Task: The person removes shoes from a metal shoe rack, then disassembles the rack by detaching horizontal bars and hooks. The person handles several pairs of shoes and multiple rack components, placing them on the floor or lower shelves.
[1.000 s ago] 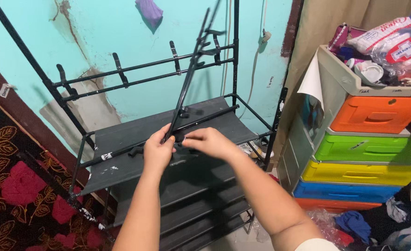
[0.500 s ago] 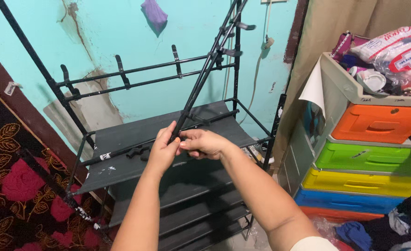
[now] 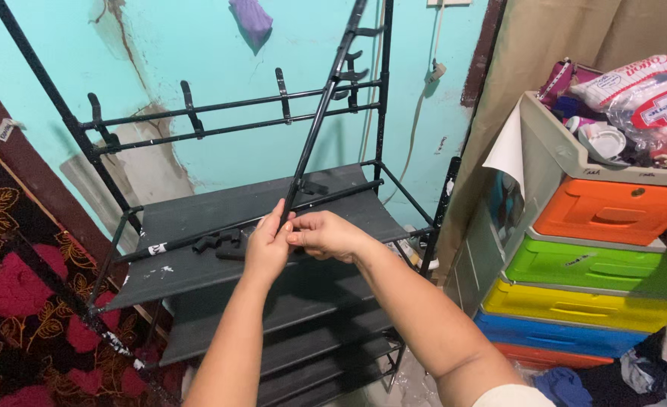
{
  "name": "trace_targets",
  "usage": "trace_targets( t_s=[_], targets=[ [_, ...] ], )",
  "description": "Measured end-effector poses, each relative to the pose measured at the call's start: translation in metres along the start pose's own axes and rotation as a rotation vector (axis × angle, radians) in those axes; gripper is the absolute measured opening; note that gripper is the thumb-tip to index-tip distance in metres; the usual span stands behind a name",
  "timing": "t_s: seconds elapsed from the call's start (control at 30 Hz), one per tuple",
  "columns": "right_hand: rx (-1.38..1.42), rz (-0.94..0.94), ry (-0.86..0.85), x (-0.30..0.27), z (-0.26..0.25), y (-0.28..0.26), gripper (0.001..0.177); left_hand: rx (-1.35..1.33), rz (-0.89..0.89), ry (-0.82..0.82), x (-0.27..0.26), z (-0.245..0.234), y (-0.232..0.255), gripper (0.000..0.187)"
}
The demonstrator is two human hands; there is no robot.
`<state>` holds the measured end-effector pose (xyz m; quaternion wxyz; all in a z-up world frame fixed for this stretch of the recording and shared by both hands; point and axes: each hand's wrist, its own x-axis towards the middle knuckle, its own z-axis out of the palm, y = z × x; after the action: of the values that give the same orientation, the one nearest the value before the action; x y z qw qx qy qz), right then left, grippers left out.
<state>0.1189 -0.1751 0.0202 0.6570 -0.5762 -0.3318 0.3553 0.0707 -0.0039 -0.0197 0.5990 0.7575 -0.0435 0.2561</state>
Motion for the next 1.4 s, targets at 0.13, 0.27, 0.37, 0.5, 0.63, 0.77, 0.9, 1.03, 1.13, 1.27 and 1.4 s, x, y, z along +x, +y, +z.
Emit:
trace_targets(
  t_s=[0.13, 0.27, 0.37, 0.5, 0.63, 0.77, 0.9, 1.03, 1.13, 1.27, 1.4],
  targets=[
    [-0.049, -0.042, 0.030, 0.006, 0.001, 0.001, 0.029, -0.019, 0.031, 0.015, 0.003, -0.002, 0.003, 0.051],
    [-0.026, -0.057, 0.066, 0.010, 0.006, -0.001, 0.037, -0.038, -0.032, -0.070, 0.011, -0.017, 0.013, 0.054],
    [0.018, -0.086, 0.079, 0.013, 0.006, -0.004, 0.047, 0.023, 0.183, -0.096, 0.019, -0.032, 0.028, 0.055],
    [0.001, -0.207, 0.179, 0.023, 0.000, 0.006, 0.057, 0.486, 0.454, 0.099, 0.021, -0.047, 0.041, 0.045],
    [-0.002, -0.349, 0.131, 0.038, 0.000, 0.020, 0.057, 0.792, 0.403, 0.098, 0.021, -0.053, 0.048, 0.032],
    [-0.044, -0.360, 0.267, 0.048, 0.000, 0.029, 0.046, 0.741, 0.377, 0.058, 0.022, -0.058, 0.046, 0.034],
    [-0.185, -0.419, 0.326, 0.059, 0.010, 0.042, 0.040, 0.836, 0.551, 0.210, 0.012, -0.060, 0.041, 0.031],
    [-0.138, -0.456, 0.315, 0.066, 0.017, 0.055, 0.036, 0.915, 0.568, 0.260, 0.007, -0.064, 0.043, 0.029],
    [-0.048, -0.450, 0.331, 0.069, 0.017, 0.059, 0.027, 0.877, 0.525, 0.191, 0.004, -0.066, 0.047, 0.030],
    [-0.006, -0.436, 0.349, 0.070, 0.016, 0.056, 0.024, 0.706, 0.486, 0.100, 0.004, -0.071, 0.049, 0.031],
    [-0.098, -0.407, 0.352, 0.070, 0.016, 0.051, 0.027, 0.670, 0.326, 0.070, 0.011, -0.073, 0.043, 0.029]
  ],
)
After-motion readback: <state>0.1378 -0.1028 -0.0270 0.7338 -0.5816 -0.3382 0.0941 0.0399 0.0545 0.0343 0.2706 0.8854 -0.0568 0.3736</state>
